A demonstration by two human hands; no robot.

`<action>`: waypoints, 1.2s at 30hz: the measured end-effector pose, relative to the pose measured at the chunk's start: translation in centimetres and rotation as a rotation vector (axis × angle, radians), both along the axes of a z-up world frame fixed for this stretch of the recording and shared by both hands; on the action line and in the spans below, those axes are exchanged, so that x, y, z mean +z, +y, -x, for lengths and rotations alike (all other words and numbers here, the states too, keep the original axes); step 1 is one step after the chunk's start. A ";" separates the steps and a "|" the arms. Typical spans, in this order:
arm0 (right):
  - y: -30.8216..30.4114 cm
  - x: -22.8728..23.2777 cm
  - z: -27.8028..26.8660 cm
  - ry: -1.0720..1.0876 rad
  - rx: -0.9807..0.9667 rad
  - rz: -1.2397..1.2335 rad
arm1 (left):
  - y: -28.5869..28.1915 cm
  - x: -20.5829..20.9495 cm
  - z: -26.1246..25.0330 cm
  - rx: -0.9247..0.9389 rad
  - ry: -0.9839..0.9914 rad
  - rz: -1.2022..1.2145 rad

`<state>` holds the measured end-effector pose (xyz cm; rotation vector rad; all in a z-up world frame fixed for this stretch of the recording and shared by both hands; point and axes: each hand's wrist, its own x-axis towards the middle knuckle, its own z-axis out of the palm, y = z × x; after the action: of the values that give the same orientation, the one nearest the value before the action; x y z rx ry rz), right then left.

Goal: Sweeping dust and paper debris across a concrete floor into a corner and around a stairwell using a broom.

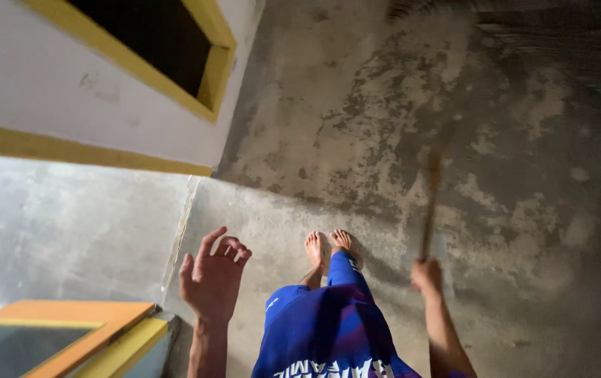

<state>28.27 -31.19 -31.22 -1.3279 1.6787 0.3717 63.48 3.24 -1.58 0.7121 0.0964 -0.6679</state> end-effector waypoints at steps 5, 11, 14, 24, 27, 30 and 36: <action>5.7 5.9 -4.2 -0.302 -0.034 -0.291 | -0.2 -0.6 -0.9 -0.001 0.012 -0.013; 8.6 -10.5 -13.9 -0.736 0.580 -0.497 | -1.0 -1.1 -2.4 0.000 0.033 -0.077; 10.3 -12.6 -22.1 -0.696 0.532 -0.551 | -1.4 -0.6 -3.1 0.054 0.031 -0.109; 4.0 -29.8 -27.8 -0.974 -0.341 -0.660 | -4.9 0.2 -6.1 0.160 0.027 -0.201; -5.5 -19.4 -18.9 -1.291 0.595 0.476 | -7.6 0.1 -7.2 0.135 0.027 -0.176; -13.2 -17.8 -9.3 -0.736 -0.644 -0.475 | -10.7 0.3 -8.2 0.076 0.044 -0.102; -20.8 -11.2 2.7 -0.103 -0.718 -0.219 | -15.7 -0.3 -9.3 -0.057 0.034 -0.013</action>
<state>25.56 -52.00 -42.46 -0.5163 1.8374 0.0542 72.79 -12.47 -1.90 0.7185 0.1124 -0.7349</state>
